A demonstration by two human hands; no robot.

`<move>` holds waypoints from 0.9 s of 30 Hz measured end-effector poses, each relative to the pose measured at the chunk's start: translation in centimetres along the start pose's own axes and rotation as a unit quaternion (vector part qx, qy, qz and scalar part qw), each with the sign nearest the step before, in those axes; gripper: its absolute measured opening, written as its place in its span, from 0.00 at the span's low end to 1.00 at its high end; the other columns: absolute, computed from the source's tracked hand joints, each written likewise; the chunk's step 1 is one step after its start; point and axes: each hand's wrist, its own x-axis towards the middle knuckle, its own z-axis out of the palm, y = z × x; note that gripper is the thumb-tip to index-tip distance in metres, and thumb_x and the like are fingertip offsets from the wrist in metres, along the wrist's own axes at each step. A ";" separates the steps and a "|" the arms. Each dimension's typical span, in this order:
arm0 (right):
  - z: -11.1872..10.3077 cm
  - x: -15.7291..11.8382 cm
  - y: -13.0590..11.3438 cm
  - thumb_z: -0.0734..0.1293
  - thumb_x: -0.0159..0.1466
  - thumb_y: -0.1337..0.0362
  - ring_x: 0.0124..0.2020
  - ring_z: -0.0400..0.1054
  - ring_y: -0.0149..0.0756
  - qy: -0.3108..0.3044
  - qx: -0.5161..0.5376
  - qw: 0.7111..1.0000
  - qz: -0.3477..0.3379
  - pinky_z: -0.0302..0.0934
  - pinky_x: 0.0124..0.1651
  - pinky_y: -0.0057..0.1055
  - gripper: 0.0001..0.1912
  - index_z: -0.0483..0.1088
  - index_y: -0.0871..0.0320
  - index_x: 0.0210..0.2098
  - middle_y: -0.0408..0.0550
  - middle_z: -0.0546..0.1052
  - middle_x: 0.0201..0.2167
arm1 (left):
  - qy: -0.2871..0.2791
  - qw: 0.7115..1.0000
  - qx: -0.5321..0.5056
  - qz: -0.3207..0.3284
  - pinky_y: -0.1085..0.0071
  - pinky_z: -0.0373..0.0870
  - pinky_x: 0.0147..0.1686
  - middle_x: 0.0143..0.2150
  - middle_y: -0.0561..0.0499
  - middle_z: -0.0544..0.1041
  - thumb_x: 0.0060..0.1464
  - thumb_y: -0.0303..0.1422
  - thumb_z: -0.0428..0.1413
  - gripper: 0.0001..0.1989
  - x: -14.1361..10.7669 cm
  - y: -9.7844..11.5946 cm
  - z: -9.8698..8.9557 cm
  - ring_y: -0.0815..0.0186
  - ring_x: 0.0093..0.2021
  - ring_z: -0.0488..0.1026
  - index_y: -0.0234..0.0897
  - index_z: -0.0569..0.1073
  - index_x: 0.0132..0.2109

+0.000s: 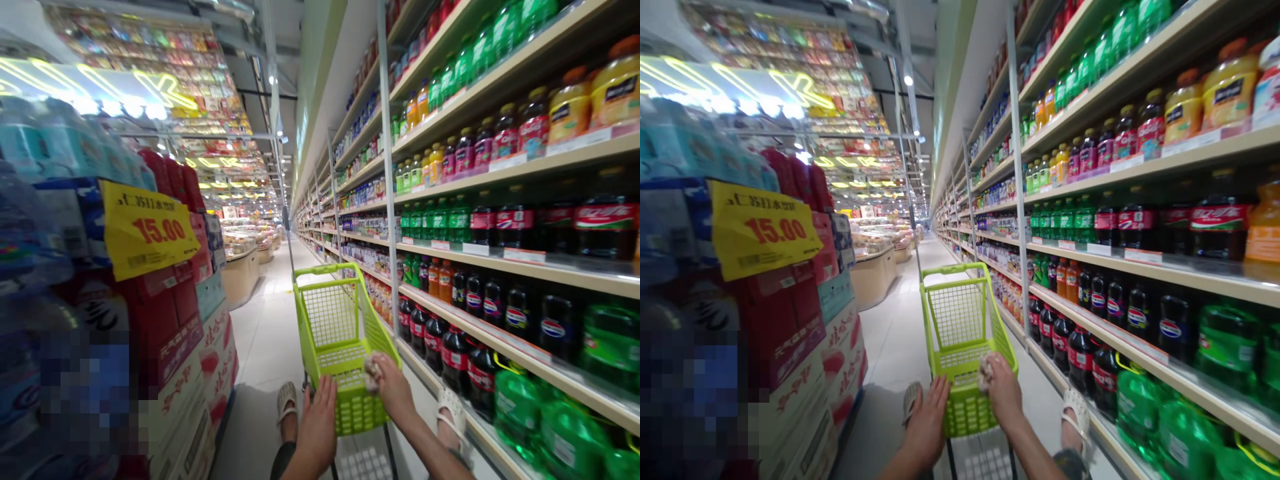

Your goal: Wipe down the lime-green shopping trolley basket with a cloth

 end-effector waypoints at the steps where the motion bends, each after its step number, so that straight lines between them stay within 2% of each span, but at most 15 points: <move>1: -0.1 -0.4 0.2 0.54 0.49 0.77 0.45 0.68 0.44 -0.031 -0.029 0.999 -0.005 0.65 0.44 0.42 0.24 0.72 0.56 0.39 0.53 0.74 0.44 | -0.007 1.000 0.000 0.000 0.53 0.37 0.61 0.65 0.52 0.43 0.42 0.22 0.40 0.38 0.1 -0.1 0.0 0.64 0.65 0.37 0.35 0.45 0.63; 6: -1.3 -1.6 1.7 0.62 0.49 0.70 0.60 0.49 0.50 -0.188 -0.114 0.974 -0.050 0.48 0.56 0.51 0.28 0.64 0.58 0.52 0.54 0.57 0.59 | -0.029 0.999 -0.021 -0.013 0.52 0.33 0.60 0.65 0.51 0.42 0.42 0.21 0.40 0.38 0.5 -0.3 -0.2 0.64 0.65 0.37 0.34 0.44 0.63; 9: -0.7 -1.2 2.4 0.63 0.50 0.71 0.58 0.53 0.49 -0.227 -0.132 0.961 -0.083 0.49 0.56 0.49 0.28 0.64 0.60 0.52 0.56 0.59 0.58 | -0.038 0.999 -0.022 -0.019 0.53 0.32 0.60 0.66 0.50 0.41 0.42 0.22 0.40 0.37 0.7 -0.1 -0.2 0.64 0.65 0.36 0.33 0.45 0.63; 12: 0.2 -0.7 3.5 0.59 0.55 0.76 0.54 0.60 0.44 -0.204 -0.125 0.964 -0.113 0.55 0.53 0.44 0.22 0.67 0.58 0.48 0.55 0.66 0.53 | -0.041 0.999 -0.017 -0.022 0.53 0.32 0.60 0.66 0.50 0.41 0.41 0.22 0.41 0.38 1.0 -0.2 -0.3 0.64 0.65 0.35 0.32 0.45 0.63; 14: 0.2 -0.4 4.4 0.57 0.57 0.77 0.52 0.62 0.41 -0.188 -0.106 0.970 -0.111 0.56 0.52 0.42 0.22 0.67 0.56 0.48 0.52 0.68 0.52 | -0.041 0.999 -0.008 -0.020 0.52 0.33 0.60 0.66 0.49 0.41 0.41 0.22 0.41 0.38 1.0 -0.2 -0.4 0.64 0.65 0.35 0.32 0.46 0.63; 17: -0.4 -0.1 5.1 0.56 0.57 0.77 0.52 0.62 0.40 -0.168 -0.096 0.980 -0.048 0.57 0.53 0.42 0.20 0.69 0.57 0.45 0.52 0.69 0.51 | -0.042 0.999 0.000 -0.010 0.52 0.33 0.60 0.66 0.48 0.42 0.40 0.22 0.41 0.39 1.1 -0.2 -0.6 0.64 0.65 0.36 0.32 0.45 0.63; 19: -0.1 -0.2 4.0 0.56 0.58 0.76 0.53 0.61 0.41 -0.136 -0.106 0.985 0.015 0.56 0.53 0.43 0.18 0.69 0.60 0.44 0.55 0.70 0.50 | -0.043 0.999 0.003 -0.006 0.52 0.33 0.60 0.66 0.48 0.42 0.40 0.23 0.42 0.39 1.0 -0.1 -0.8 0.63 0.65 0.35 0.32 0.45 0.63; 21: 1.0 -0.8 1.8 0.55 0.59 0.76 0.52 0.62 0.41 -0.105 -0.101 0.989 0.040 0.56 0.53 0.44 0.18 0.69 0.61 0.44 0.56 0.70 0.49 | -0.045 0.999 0.008 -0.002 0.52 0.34 0.60 0.66 0.47 0.41 0.40 0.24 0.43 0.39 0.9 -0.1 -1.1 0.62 0.65 0.35 0.30 0.44 0.63; 24: 2.8 -1.7 -1.3 0.55 0.58 0.77 0.54 0.60 0.41 -0.100 -0.056 0.993 -0.014 0.55 0.54 0.44 0.21 0.68 0.60 0.47 0.55 0.70 0.50 | -0.051 0.998 0.023 0.011 0.51 0.35 0.60 0.66 0.46 0.39 0.40 0.26 0.44 0.40 0.6 -0.3 -1.5 0.61 0.65 0.34 0.29 0.43 0.63; 26: 2.7 -2.0 -1.5 0.55 0.57 0.78 0.56 0.57 0.41 -0.105 -0.046 0.993 -0.033 0.53 0.55 0.45 0.22 0.67 0.60 0.48 0.55 0.68 0.51 | -0.057 0.998 0.033 0.024 0.50 0.34 0.60 0.66 0.46 0.39 0.41 0.27 0.44 0.40 0.5 -0.4 -1.7 0.61 0.65 0.34 0.30 0.42 0.63; 27: 2.2 -2.0 -0.9 0.55 0.57 0.79 0.56 0.57 0.42 -0.102 -0.054 0.993 -0.021 0.53 0.55 0.46 0.22 0.67 0.61 0.47 0.56 0.68 0.52 | -0.058 0.997 0.036 0.028 0.50 0.33 0.60 0.66 0.46 0.38 0.41 0.27 0.44 0.40 0.4 -0.5 -1.8 0.61 0.65 0.33 0.30 0.42 0.63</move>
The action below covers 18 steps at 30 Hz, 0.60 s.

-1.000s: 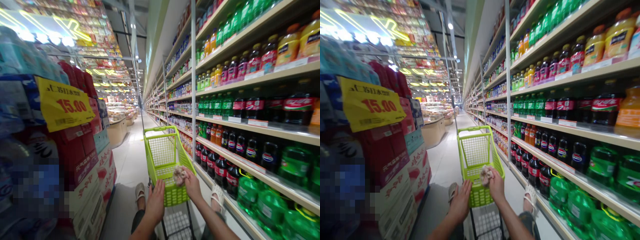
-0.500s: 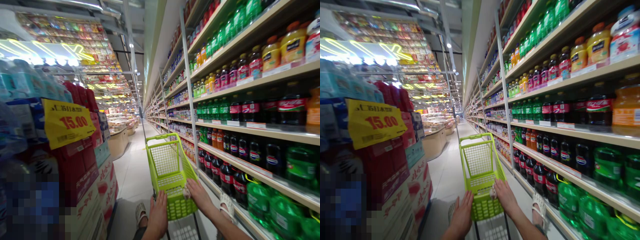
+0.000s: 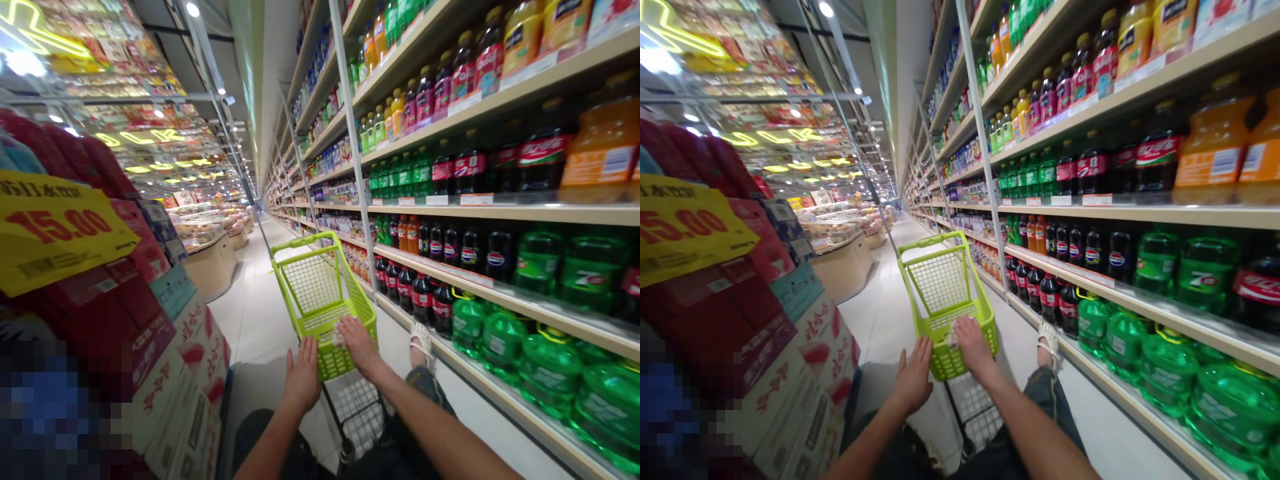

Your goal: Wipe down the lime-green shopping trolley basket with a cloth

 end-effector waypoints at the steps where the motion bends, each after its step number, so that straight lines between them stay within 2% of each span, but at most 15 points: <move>1: -0.5 -0.2 0.8 0.54 0.57 0.79 0.56 0.56 0.43 0.006 -0.012 1.000 0.023 0.53 0.55 0.47 0.22 0.68 0.62 0.47 0.57 0.68 0.52 | -0.001 1.000 0.001 0.000 0.51 0.33 0.60 0.66 0.47 0.37 0.41 0.27 0.44 0.40 0.0 0.0 0.0 0.61 0.65 0.33 0.30 0.41 0.63; 4: -1.2 -0.6 1.8 0.54 0.57 0.79 0.57 0.56 0.44 0.029 -0.033 0.996 0.076 0.54 0.54 0.48 0.22 0.67 0.64 0.48 0.61 0.67 0.52 | -0.001 1.000 -0.003 -0.012 0.51 0.34 0.60 0.66 0.46 0.35 0.41 0.29 0.45 0.41 0.1 0.5 0.0 0.60 0.65 0.32 0.28 0.40 0.63; 6: -0.5 -0.8 0.2 0.55 0.58 0.78 0.56 0.57 0.42 0.030 -0.013 0.998 0.044 0.55 0.54 0.46 0.22 0.67 0.62 0.49 0.58 0.67 0.52 | 0.002 1.000 -0.008 -0.016 0.51 0.34 0.60 0.66 0.46 0.36 0.41 0.30 0.45 0.41 0.3 0.8 0.1 0.60 0.65 0.31 0.29 0.41 0.63; 8: 0.5 -0.7 -1.9 0.57 0.58 0.76 0.56 0.57 0.40 0.021 0.021 0.999 -0.015 0.56 0.54 0.43 0.20 0.67 0.58 0.49 0.54 0.67 0.53 | 0.005 1.000 -0.010 -0.011 0.51 0.34 0.60 0.66 0.47 0.37 0.41 0.30 0.45 0.40 0.3 0.8 0.1 0.61 0.65 0.32 0.30 0.42 0.63; 10: 0.8 -0.4 -2.7 0.60 0.58 0.73 0.55 0.58 0.39 0.010 0.043 0.998 -0.054 0.56 0.54 0.40 0.18 0.69 0.54 0.46 0.51 0.67 0.53 | 0.010 1.000 -0.013 -0.002 0.51 0.33 0.60 0.66 0.47 0.38 0.42 0.29 0.45 0.40 0.2 0.6 0.1 0.61 0.65 0.32 0.31 0.43 0.63; 12: 0.0 -0.1 -1.5 0.60 0.58 0.73 0.55 0.58 0.40 0.012 0.039 0.998 -0.037 0.56 0.54 0.41 0.16 0.71 0.53 0.43 0.50 0.68 0.52 | 0.016 1.000 -0.020 -0.004 0.52 0.33 0.60 0.66 0.47 0.38 0.41 0.28 0.45 0.39 -0.1 0.4 0.1 0.62 0.65 0.32 0.31 0.43 0.63; 15: -1.7 -0.1 1.5 0.59 0.57 0.76 0.56 0.57 0.42 0.041 0.011 0.998 0.053 0.55 0.54 0.45 0.17 0.71 0.56 0.41 0.53 0.67 0.53 | 0.031 0.998 -0.041 -0.026 0.54 0.33 0.61 0.66 0.47 0.37 0.40 0.27 0.45 0.40 -0.4 0.4 0.2 0.62 0.65 0.32 0.30 0.43 0.63; 16: -1.9 -0.2 1.8 0.58 0.57 0.77 0.56 0.56 0.42 0.047 0.008 0.997 0.068 0.55 0.54 0.45 0.17 0.71 0.57 0.42 0.54 0.66 0.53 | 0.035 0.998 -0.048 -0.033 0.55 0.34 0.61 0.66 0.46 0.37 0.39 0.27 0.46 0.41 -0.5 0.4 0.3 0.62 0.65 0.32 0.30 0.43 0.63; 18: -1.5 -0.5 0.7 0.59 0.57 0.76 0.57 0.56 0.42 0.044 0.020 0.998 0.047 0.56 0.54 0.44 0.17 0.71 0.57 0.41 0.54 0.66 0.53 | 0.035 0.997 -0.060 -0.039 0.57 0.35 0.61 0.66 0.46 0.37 0.39 0.27 0.47 0.41 -0.5 0.6 0.4 0.61 0.65 0.32 0.28 0.44 0.63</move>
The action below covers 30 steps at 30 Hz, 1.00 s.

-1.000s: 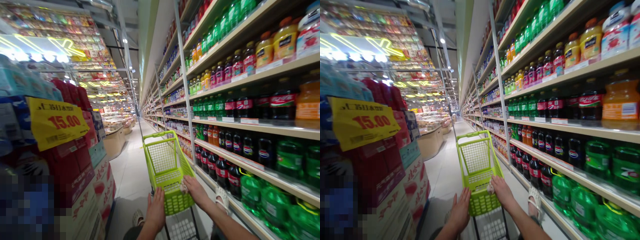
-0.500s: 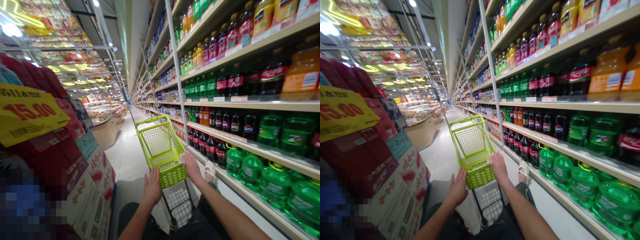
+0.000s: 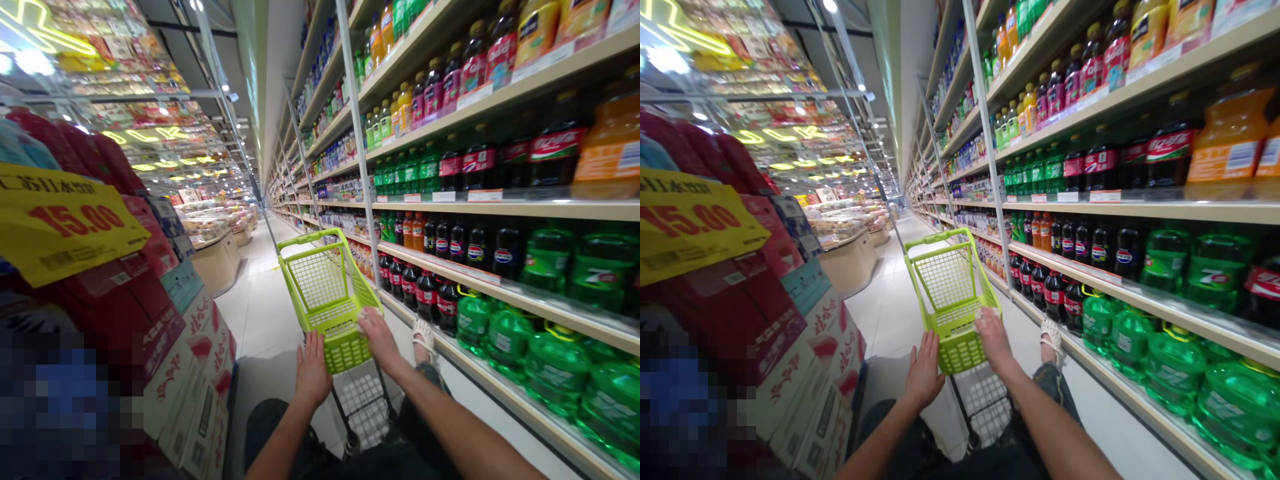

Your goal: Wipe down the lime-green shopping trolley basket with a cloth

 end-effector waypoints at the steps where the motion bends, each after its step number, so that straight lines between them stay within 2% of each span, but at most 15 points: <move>1: 0.5 -0.2 -1.0 0.60 0.57 0.75 0.57 0.56 0.41 -0.009 0.014 0.999 -0.028 0.56 0.54 0.43 0.16 0.71 0.57 0.41 0.54 0.66 0.53 | -0.002 1.000 -0.004 0.000 0.58 0.35 0.61 0.66 0.46 0.37 0.39 0.27 0.47 0.42 0.0 0.0 0.1 0.61 0.65 0.32 0.28 0.44 0.63; 3: 1.4 -0.4 -3.1 0.61 0.58 0.73 0.57 0.56 0.40 -0.028 0.043 0.995 -0.083 0.55 0.55 0.41 0.14 0.71 0.56 0.41 0.52 0.66 0.53 | -0.004 1.000 -0.006 0.004 0.60 0.36 0.61 0.66 0.46 0.37 0.39 0.27 0.47 0.41 0.0 -0.2 0.2 0.62 0.65 0.33 0.28 0.44 0.63; 5: 1.7 -0.2 -3.9 0.62 0.58 0.72 0.56 0.57 0.40 -0.042 0.047 0.993 -0.104 0.55 0.55 0.40 0.13 0.71 0.55 0.41 0.51 0.67 0.53 | 0.001 1.000 -0.002 0.009 0.60 0.36 0.61 0.66 0.47 0.37 0.40 0.27 0.47 0.41 0.0 -0.5 0.3 0.63 0.65 0.33 0.29 0.43 0.63; 10: 0.9 0.2 -2.5 0.60 0.58 0.75 0.56 0.56 0.43 -0.037 -0.017 0.999 -0.030 0.55 0.54 0.46 0.15 0.70 0.58 0.43 0.57 0.66 0.53 | 0.004 1.000 0.022 0.011 0.58 0.36 0.61 0.66 0.47 0.37 0.41 0.27 0.45 0.40 0.0 -0.5 0.6 0.63 0.65 0.34 0.29 0.43 0.63; 14: 1.8 -0.5 -3.4 0.58 0.59 0.75 0.58 0.54 0.41 -0.042 0.015 0.994 -0.103 0.54 0.55 0.46 0.18 0.68 0.57 0.47 0.53 0.67 0.53 | 0.000 0.999 0.045 0.010 0.55 0.36 0.61 0.66 0.46 0.37 0.42 0.26 0.44 0.39 0.0 -0.4 0.5 0.62 0.65 0.34 0.29 0.42 0.63; 16: 1.6 -0.5 -2.8 0.57 0.59 0.76 0.58 0.54 0.40 -0.052 0.019 0.991 -0.125 0.54 0.56 0.46 0.20 0.67 0.56 0.49 0.51 0.68 0.52 | 0.003 0.999 0.052 0.015 0.53 0.35 0.60 0.66 0.47 0.37 0.42 0.26 0.44 0.39 0.0 -0.5 0.4 0.62 0.65 0.34 0.30 0.42 0.63; 18: 0.7 -0.3 -1.0 0.55 0.58 0.78 0.58 0.54 0.40 -0.054 0.003 0.994 -0.098 0.55 0.55 0.46 0.23 0.66 0.57 0.49 0.51 0.68 0.52 | 0.010 0.998 0.055 0.019 0.52 0.35 0.60 0.66 0.47 0.38 0.43 0.26 0.43 0.38 0.0 -0.4 0.4 0.61 0.65 0.34 0.30 0.43 0.63; 20: -0.3 -0.2 0.5 0.53 0.57 0.80 0.59 0.53 0.41 -0.040 -0.022 0.998 -0.042 0.55 0.55 0.47 0.25 0.66 0.60 0.50 0.54 0.67 0.53 | 0.017 0.998 0.055 0.016 0.52 0.34 0.60 0.66 0.46 0.38 0.43 0.26 0.43 0.37 0.1 -0.1 0.5 0.61 0.65 0.34 0.29 0.44 0.63; 22: -0.4 -0.4 0.4 0.53 0.57 0.81 0.59 0.51 0.42 -0.022 -0.034 0.999 -0.014 0.55 0.55 0.47 0.25 0.65 0.62 0.51 0.56 0.66 0.53 | 0.020 0.999 0.049 0.005 0.52 0.35 0.60 0.66 0.45 0.38 0.44 0.25 0.43 0.37 0.2 0.3 0.7 0.60 0.65 0.34 0.27 0.44 0.63; 27: 2.1 -1.0 -4.6 0.56 0.59 0.76 0.59 0.53 0.41 -0.034 0.019 0.991 -0.130 0.56 0.56 0.44 0.21 0.66 0.59 0.50 0.52 0.67 0.53 | 0.007 0.999 0.054 -0.001 0.53 0.36 0.60 0.66 0.44 0.40 0.43 0.24 0.43 0.37 0.2 0.5 0.5 0.61 0.65 0.35 0.27 0.44 0.63; 28: 2.2 -0.9 -4.7 0.57 0.60 0.75 0.58 0.53 0.40 -0.041 0.028 0.988 -0.145 0.56 0.56 0.43 0.20 0.66 0.58 0.50 0.51 0.68 0.52 | 0.004 0.998 0.058 -0.001 0.52 0.36 0.60 0.66 0.45 0.40 0.43 0.24 0.43 0.37 0.2 0.4 0.4 0.61 0.65 0.35 0.27 0.45 0.63; 30: 1.4 -0.5 -3.1 0.57 0.59 0.76 0.57 0.55 0.39 -0.048 0.028 0.989 -0.135 0.57 0.55 0.43 0.20 0.67 0.56 0.49 0.51 0.69 0.52 | 0.000 0.998 0.061 -0.005 0.52 0.35 0.60 0.66 0.45 0.40 0.43 0.24 0.43 0.37 0.1 0.2 0.2 0.61 0.65 0.35 0.28 0.44 0.63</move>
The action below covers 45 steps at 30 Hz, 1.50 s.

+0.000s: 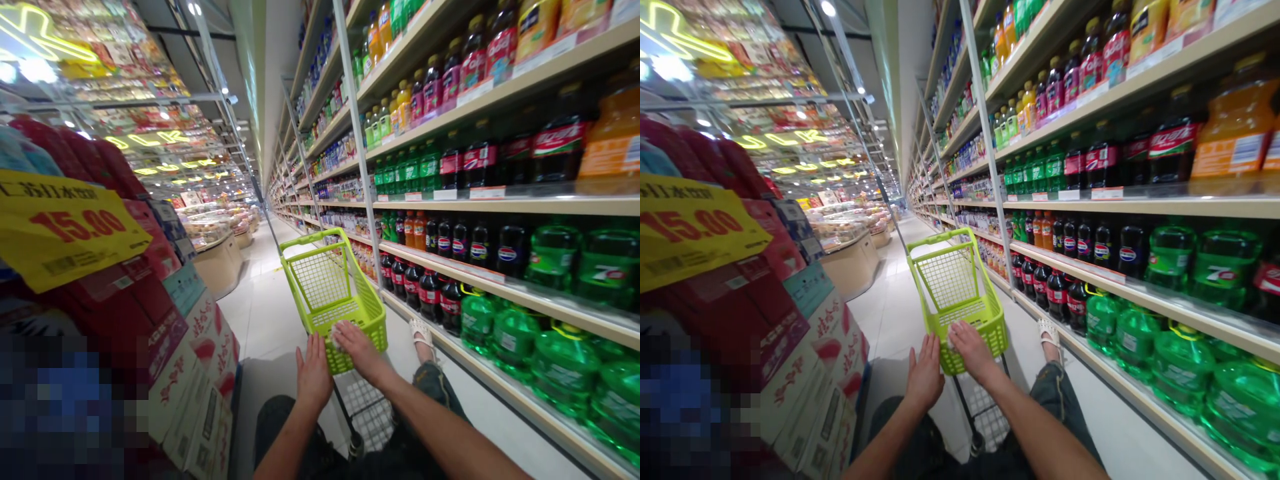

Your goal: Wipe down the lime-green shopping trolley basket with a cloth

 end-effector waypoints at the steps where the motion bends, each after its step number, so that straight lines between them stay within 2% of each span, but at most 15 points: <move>1: -0.7 -0.3 1.4 0.56 0.59 0.77 0.57 0.56 0.39 0.004 -0.010 1.000 0.026 0.57 0.55 0.44 0.21 0.67 0.57 0.49 0.52 0.69 0.51 | 0.000 1.000 -0.002 -0.003 0.52 0.35 0.60 0.66 0.45 0.40 0.43 0.24 0.42 0.37 0.0 0.0 0.0 0.60 0.65 0.35 0.27 0.44 0.63; 3: -2.2 -1.0 4.0 0.55 0.58 0.78 0.57 0.55 0.41 0.028 -0.037 0.993 0.104 0.57 0.54 0.45 0.22 0.68 0.59 0.48 0.55 0.68 0.52 | 0.002 1.000 -0.012 -0.007 0.52 0.35 0.61 0.66 0.45 0.39 0.42 0.24 0.43 0.38 0.0 0.2 0.2 0.60 0.65 0.34 0.27 0.43 0.63; 5: -2.7 -1.6 4.9 0.54 0.58 0.78 0.59 0.53 0.42 0.053 -0.049 0.985 0.156 0.56 0.55 0.47 0.22 0.67 0.61 0.48 0.57 0.66 0.53 | 0.006 1.000 -0.022 -0.008 0.54 0.35 0.61 0.66 0.44 0.38 0.42 0.24 0.43 0.38 0.1 0.6 0.5 0.60 0.65 0.32 0.26 0.43 0.63; 11: 0.0 -0.8 -1.3 0.55 0.57 0.77 0.60 0.51 0.38 0.015 0.033 0.998 0.052 0.55 0.56 0.43 0.23 0.67 0.56 0.48 0.51 0.65 0.55 | -0.007 1.000 -0.010 0.002 0.58 0.37 0.61 0.66 0.45 0.36 0.42 0.23 0.43 0.39 0.2 0.4 0.4 0.61 0.65 0.31 0.27 0.42 0.63; 13: -0.3 -0.3 -1.4 0.56 0.57 0.77 0.58 0.54 0.37 0.012 0.050 0.997 0.058 0.56 0.56 0.41 0.22 0.69 0.56 0.46 0.51 0.66 0.53 | -0.009 1.000 -0.002 0.006 0.58 0.37 0.61 0.66 0.46 0.36 0.41 0.22 0.43 0.40 0.1 0.1 0.4 0.62 0.65 0.31 0.27 0.41 0.63; 17: -2.3 0.6 1.5 0.53 0.55 0.78 0.53 0.61 0.39 0.099 0.048 0.967 0.231 0.59 0.53 0.39 0.24 0.68 0.61 0.47 0.55 0.67 0.51 | 0.005 1.000 0.000 0.000 0.59 0.39 0.61 0.66 0.44 0.36 0.41 0.22 0.43 0.40 0.0 0.1 0.8 0.61 0.65 0.32 0.26 0.41 0.63; 19: -2.8 1.3 2.1 0.52 0.54 0.78 0.52 0.62 0.38 0.131 0.060 0.953 0.266 0.59 0.53 0.38 0.27 0.67 0.60 0.49 0.53 0.69 0.50 | 0.009 1.000 0.001 -0.007 0.59 0.40 0.61 0.66 0.44 0.36 0.40 0.21 0.43 0.40 0.1 0.3 1.0 0.60 0.65 0.32 0.25 0.41 0.63; 21: -3.0 1.8 1.7 0.53 0.54 0.77 0.50 0.63 0.37 0.100 0.063 0.962 0.246 0.59 0.52 0.37 0.26 0.68 0.57 0.48 0.50 0.70 0.49 | 0.008 1.000 0.007 -0.005 0.59 0.41 0.61 0.66 0.44 0.36 0.39 0.21 0.43 0.41 0.1 0.4 1.0 0.60 0.65 0.32 0.26 0.41 0.63; 25: -3.2 2.0 0.5 0.58 0.56 0.73 0.53 0.59 0.45 -0.052 -0.017 0.980 0.192 0.53 0.53 0.48 0.17 0.71 0.53 0.40 0.51 0.68 0.52 | -0.007 1.000 0.021 0.015 0.58 0.41 0.61 0.66 0.47 0.35 0.38 0.22 0.44 0.42 0.0 0.0 0.6 0.61 0.65 0.32 0.28 0.40 0.63; 28: -3.7 1.5 1.4 0.62 0.55 0.70 0.58 0.51 0.48 -0.106 -0.038 0.988 0.109 0.46 0.56 0.52 0.19 0.68 0.54 0.46 0.52 0.62 0.56 | -0.013 0.999 0.023 0.019 0.58 0.39 0.61 0.66 0.46 0.35 0.38 0.22 0.44 0.42 -0.1 -0.4 0.3 0.62 0.65 0.32 0.28 0.39 0.63; 31: -4.8 1.0 4.7 0.61 0.56 0.73 0.57 0.54 0.43 -0.119 -0.040 0.991 0.041 0.48 0.57 0.47 0.19 0.67 0.54 0.47 0.51 0.65 0.55 | -0.008 0.999 0.022 0.026 0.57 0.37 0.61 0.66 0.46 0.35 0.38 0.22 0.43 0.42 0.0 -0.7 0.3 0.62 0.65 0.31 0.28 0.40 0.63; 35: -5.9 0.5 8.3 0.57 0.59 0.75 0.53 0.61 0.39 -0.105 -0.090 0.986 0.091 0.54 0.54 0.41 0.17 0.69 0.55 0.45 0.50 0.70 0.50 | -0.003 0.999 0.015 0.036 0.56 0.36 0.61 0.66 0.47 0.36 0.39 0.21 0.43 0.41 0.2 -0.8 0.6 0.62 0.65 0.32 0.29 0.41 0.63; 38: -4.1 0.4 5.8 0.57 0.61 0.73 0.52 0.62 0.39 -0.076 -0.094 0.988 0.099 0.58 0.52 0.38 0.17 0.67 0.56 0.47 0.51 0.69 0.51 | 0.001 1.000 0.011 0.025 0.56 0.36 0.61 0.66 0.45 0.36 0.40 0.23 0.44 0.41 0.3 -0.6 0.7 0.60 0.65 0.32 0.27 0.40 0.63; 42: 0.1 1.0 0.1 0.61 0.60 0.70 0.54 0.60 0.39 -0.025 -0.040 0.999 0.019 0.57 0.54 0.38 0.14 0.70 0.53 0.44 0.49 0.69 0.51 | -0.011 0.999 0.021 0.029 0.54 0.36 0.60 0.66 0.44 0.37 0.41 0.24 0.44 0.40 0.4 -0.8 0.6 0.59 0.65 0.33 0.27 0.42 0.63; 45: -0.2 0.9 1.0 0.61 0.60 0.72 0.54 0.60 0.41 -0.031 -0.065 0.997 0.035 0.56 0.53 0.44 0.14 0.70 0.54 0.42 0.50 0.69 0.51 | -0.020 0.999 0.032 0.036 0.53 0.35 0.60 0.66 0.45 0.36 0.41 0.23 0.43 0.40 0.3 -1.0 0.5 0.60 0.65 0.33 0.28 0.40 0.63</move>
